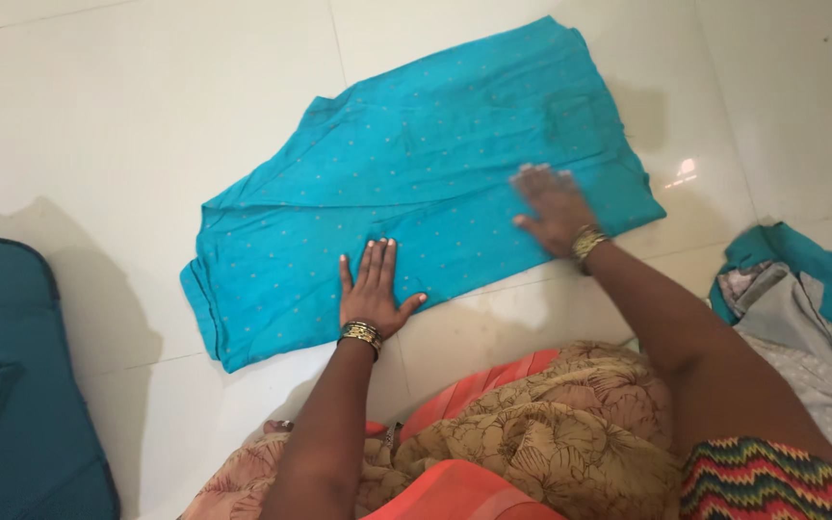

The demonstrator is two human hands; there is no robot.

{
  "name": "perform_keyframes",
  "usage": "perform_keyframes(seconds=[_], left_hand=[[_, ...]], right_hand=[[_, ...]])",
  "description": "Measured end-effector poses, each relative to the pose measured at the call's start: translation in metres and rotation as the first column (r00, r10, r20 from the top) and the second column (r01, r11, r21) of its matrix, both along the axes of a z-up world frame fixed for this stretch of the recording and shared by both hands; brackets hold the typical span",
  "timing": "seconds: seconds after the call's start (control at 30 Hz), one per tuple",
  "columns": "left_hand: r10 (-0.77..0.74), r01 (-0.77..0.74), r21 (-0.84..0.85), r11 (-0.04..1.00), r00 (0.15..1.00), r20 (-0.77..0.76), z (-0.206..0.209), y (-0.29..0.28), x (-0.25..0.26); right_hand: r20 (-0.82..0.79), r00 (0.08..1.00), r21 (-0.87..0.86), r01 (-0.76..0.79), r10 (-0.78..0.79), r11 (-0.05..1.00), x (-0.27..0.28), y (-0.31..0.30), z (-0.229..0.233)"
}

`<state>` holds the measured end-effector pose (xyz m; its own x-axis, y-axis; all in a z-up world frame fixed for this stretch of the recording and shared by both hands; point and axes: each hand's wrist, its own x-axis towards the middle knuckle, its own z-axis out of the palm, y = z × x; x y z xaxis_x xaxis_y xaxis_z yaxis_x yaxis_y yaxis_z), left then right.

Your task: The person buttons a teal shirt and then folds it by hand while sitting on the floor.

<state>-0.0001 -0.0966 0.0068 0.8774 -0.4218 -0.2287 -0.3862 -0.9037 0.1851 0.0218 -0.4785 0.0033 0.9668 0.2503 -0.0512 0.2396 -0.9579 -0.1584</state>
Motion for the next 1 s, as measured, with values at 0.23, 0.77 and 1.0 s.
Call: perform_keyframes(seconds=[0.23, 0.77, 1.0], left_hand=[[-0.013, 0.014, 0.023, 1.000, 1.000, -0.011, 0.007, 0.003, -0.007], [0.441, -0.177, -0.619, 0.765, 0.844, 0.304, -0.007, 0.059, 0.042], [0.494, -0.445, -0.252, 0.859, 0.849, 0.186, 0.016, 0.160, 0.158]], right_hand=[[-0.007, 0.988, -0.049, 0.153, -0.154, 0.987, -0.013, -0.028, -0.026], [0.372, 0.893, 0.258, 0.163, -0.254, 0.952, -0.052, -0.087, -0.004], [0.299, 0.932, 0.055, 0.195, -0.203, 0.979, 0.111, -0.119, 0.006]])
